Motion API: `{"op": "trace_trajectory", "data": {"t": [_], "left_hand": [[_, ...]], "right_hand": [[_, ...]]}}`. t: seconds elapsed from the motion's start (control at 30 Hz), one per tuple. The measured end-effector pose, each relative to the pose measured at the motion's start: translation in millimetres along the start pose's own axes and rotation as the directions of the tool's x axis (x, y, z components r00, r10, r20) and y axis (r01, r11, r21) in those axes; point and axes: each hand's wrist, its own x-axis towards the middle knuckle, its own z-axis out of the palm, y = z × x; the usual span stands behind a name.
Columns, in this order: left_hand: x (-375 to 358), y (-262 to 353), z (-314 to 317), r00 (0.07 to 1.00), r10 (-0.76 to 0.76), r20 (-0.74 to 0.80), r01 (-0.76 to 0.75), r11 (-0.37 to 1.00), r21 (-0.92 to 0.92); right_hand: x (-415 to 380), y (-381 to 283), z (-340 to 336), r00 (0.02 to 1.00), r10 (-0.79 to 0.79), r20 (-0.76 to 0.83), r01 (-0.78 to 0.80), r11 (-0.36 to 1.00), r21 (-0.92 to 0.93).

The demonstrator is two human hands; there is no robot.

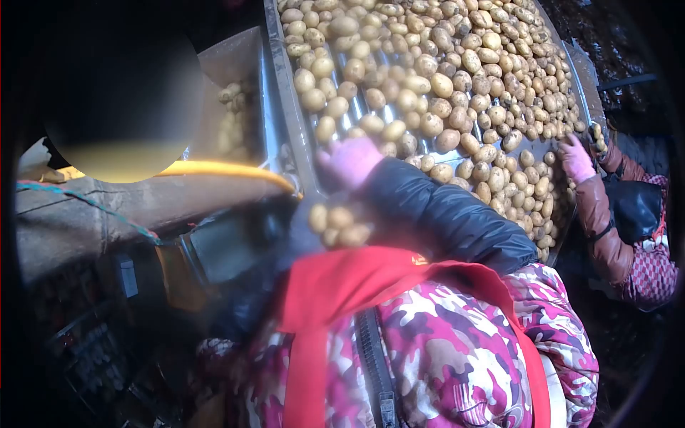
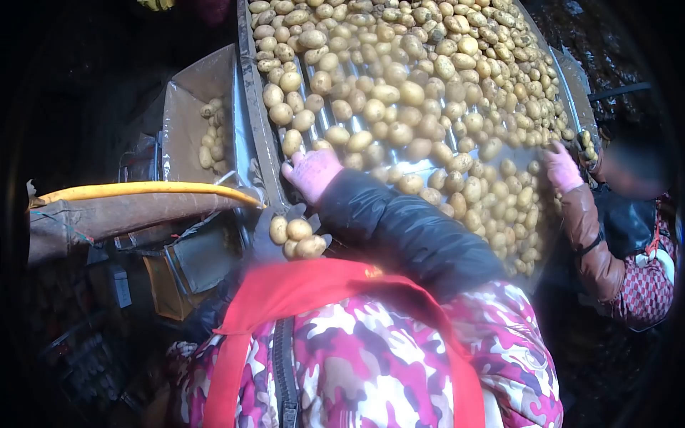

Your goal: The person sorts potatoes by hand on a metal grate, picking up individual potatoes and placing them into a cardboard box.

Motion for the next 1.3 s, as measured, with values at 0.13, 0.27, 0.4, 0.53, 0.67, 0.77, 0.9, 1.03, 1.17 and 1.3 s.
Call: {"op": "trace_trajectory", "data": {"t": [0.13,0.27,0.4,0.53,0.67,0.77,0.9,1.03,1.17,1.3], "left_hand": [[-16,6,-3,0.997,0.036,-0.073,-0.036,0.999,0.01],[-24,12,-4,0.993,0.066,-0.103,-0.066,0.998,0.004],[-34,10,-5,0.99,0.083,-0.112,-0.084,0.996,0.001],[-41,8,-1,0.987,0.115,-0.113,-0.117,0.993,-0.009],[-44,9,2,0.989,0.139,-0.055,-0.14,0.99,-0.024],[-52,3,6,0.986,0.166,-0.008,-0.167,0.984,-0.066],[-50,-1,9,0.986,0.163,0.04,-0.155,0.974,-0.166],[-45,-7,11,0.995,0.087,0.048,-0.071,0.961,-0.268],[-34,-10,-51,0.997,0.076,-0.017,-0.055,0.836,0.546],[-44,-6,-35,0.996,0.049,-0.07,-0.045,0.997,0.066]], "right_hand": [[-12,43,-5,0.97,0.078,-0.229,0.036,0.891,0.453],[-15,109,-71,0.804,0.589,0.077,-0.22,0.175,0.96],[28,136,-60,0.781,0.551,-0.293,-0.352,0.777,0.522],[69,154,-45,0.898,0.434,-0.067,-0.416,0.89,0.19],[65,135,-57,0.907,0.389,0.16,-0.392,0.92,-0.017],[47,111,-51,0.936,0.341,0.09,-0.336,0.94,-0.058],[13,121,-31,0.892,0.439,0.11,-0.355,0.526,0.773],[-54,115,-11,0.978,0.106,0.18,-0.095,-0.542,0.835],[-70,100,20,0.99,-0.097,0.104,-0.142,-0.737,0.661],[-68,42,4,0.929,0.164,0.333,-0.152,-0.651,0.744]]}}
